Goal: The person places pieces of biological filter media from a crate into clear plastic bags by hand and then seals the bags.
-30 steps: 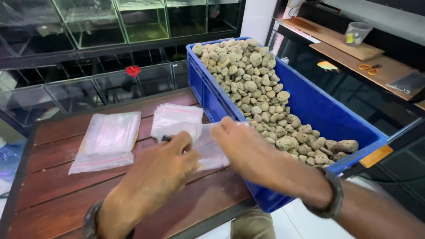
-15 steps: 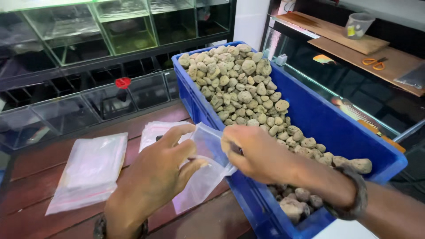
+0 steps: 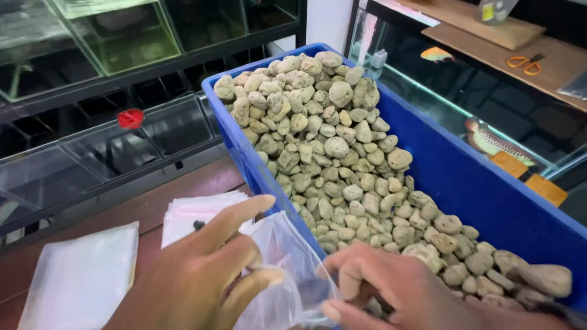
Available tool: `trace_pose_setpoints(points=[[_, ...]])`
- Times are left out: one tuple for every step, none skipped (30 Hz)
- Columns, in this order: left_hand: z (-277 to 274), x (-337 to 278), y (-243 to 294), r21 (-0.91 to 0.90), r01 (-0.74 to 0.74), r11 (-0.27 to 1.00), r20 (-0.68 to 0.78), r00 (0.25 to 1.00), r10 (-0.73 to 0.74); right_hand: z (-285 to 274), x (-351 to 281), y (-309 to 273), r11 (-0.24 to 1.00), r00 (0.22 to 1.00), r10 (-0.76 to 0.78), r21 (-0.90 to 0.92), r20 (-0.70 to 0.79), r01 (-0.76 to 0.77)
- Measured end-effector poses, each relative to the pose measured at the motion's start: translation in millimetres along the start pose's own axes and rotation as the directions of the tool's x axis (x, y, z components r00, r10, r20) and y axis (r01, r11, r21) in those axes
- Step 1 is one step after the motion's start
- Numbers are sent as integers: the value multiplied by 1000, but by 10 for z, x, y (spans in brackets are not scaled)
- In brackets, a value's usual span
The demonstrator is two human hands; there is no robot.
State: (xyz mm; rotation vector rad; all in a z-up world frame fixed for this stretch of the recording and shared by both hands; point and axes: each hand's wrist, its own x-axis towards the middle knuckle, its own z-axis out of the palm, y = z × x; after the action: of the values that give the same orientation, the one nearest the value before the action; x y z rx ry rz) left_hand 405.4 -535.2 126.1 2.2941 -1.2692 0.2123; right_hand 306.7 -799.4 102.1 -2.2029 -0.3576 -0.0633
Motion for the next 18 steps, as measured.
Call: trace_pose_setpoints(points=[[26, 3, -44, -8, -10, 1000, -44, 999, 10, -6, -4, 54, 995, 999, 47, 84, -14, -45], [34, 36, -86, -14, -13, 1000, -46, 999, 12, -80, 63, 123, 996, 999, 50, 78, -15, -49], [44, 61, -130, -3, 11, 1000, -64, 998, -11, -147, 126, 190, 993, 994, 105, 57, -8, -105], [58, 34, -148, 2, 47, 999, -71, 996, -47, -181, 152, 246, 985, 986, 169, 44, 9, -170], [68, 27, -162, -9, 57, 998, -62, 996, -57, -161, 242, 333, 982, 983, 182, 48, 20, -183], [76, 55, -193, 25, 29, 999, -95, 995, -27, -168, 362, 429, 992, 999, 50, -114, 4, -49], [80, 79, -213, 60, 3, 998, -126, 992, 5, -177, 474, 516, 958, 996, -84, -273, 10, 84], [88, 87, -245, 56, 10, 998, -123, 992, -2, -166, 583, 678, 960, 997, -81, -269, 16, 82], [94, 92, -265, 83, 10, 997, -158, 988, 3, -156, 681, 834, 892, 998, -30, -448, 52, 50], [94, 109, -284, 115, 2, 993, -195, 981, 21, -155, 777, 985, 788, 997, 20, -615, 69, 27], [95, 110, -304, 118, 0, 993, -196, 980, 23, -168, 908, 1058, 787, 998, 18, -616, 66, 26], [96, 112, -324, 124, 22, 992, -219, 976, 6, -182, 1039, 1131, 704, 996, -48, -705, 71, 84], [98, 113, -344, 129, 44, 991, -242, 970, -11, -194, 1169, 1205, 606, 990, -113, -784, 84, 136], [104, 115, -345, 128, 44, 991, -239, 971, -12, -182, 1259, 1263, 608, 990, -111, -783, 84, 135], [111, 113, -346, 132, 66, 989, -243, 970, -33, -167, 1348, 1323, 522, 994, -103, -849, 32, 81], [118, 111, -348, 135, 90, 987, -248, 967, -54, -152, 1442, 1382, 429, 995, -101, -903, -20, 25], [127, 112, -358, 135, 91, 987, -247, 968, -55, -147, 1484, 1407, 431, 995, -101, -902, -20, 25], [139, 113, -365, 141, 94, 986, -232, 971, -59, -150, 1533, 1431, 401, 998, -52, -916, -45, -21]])
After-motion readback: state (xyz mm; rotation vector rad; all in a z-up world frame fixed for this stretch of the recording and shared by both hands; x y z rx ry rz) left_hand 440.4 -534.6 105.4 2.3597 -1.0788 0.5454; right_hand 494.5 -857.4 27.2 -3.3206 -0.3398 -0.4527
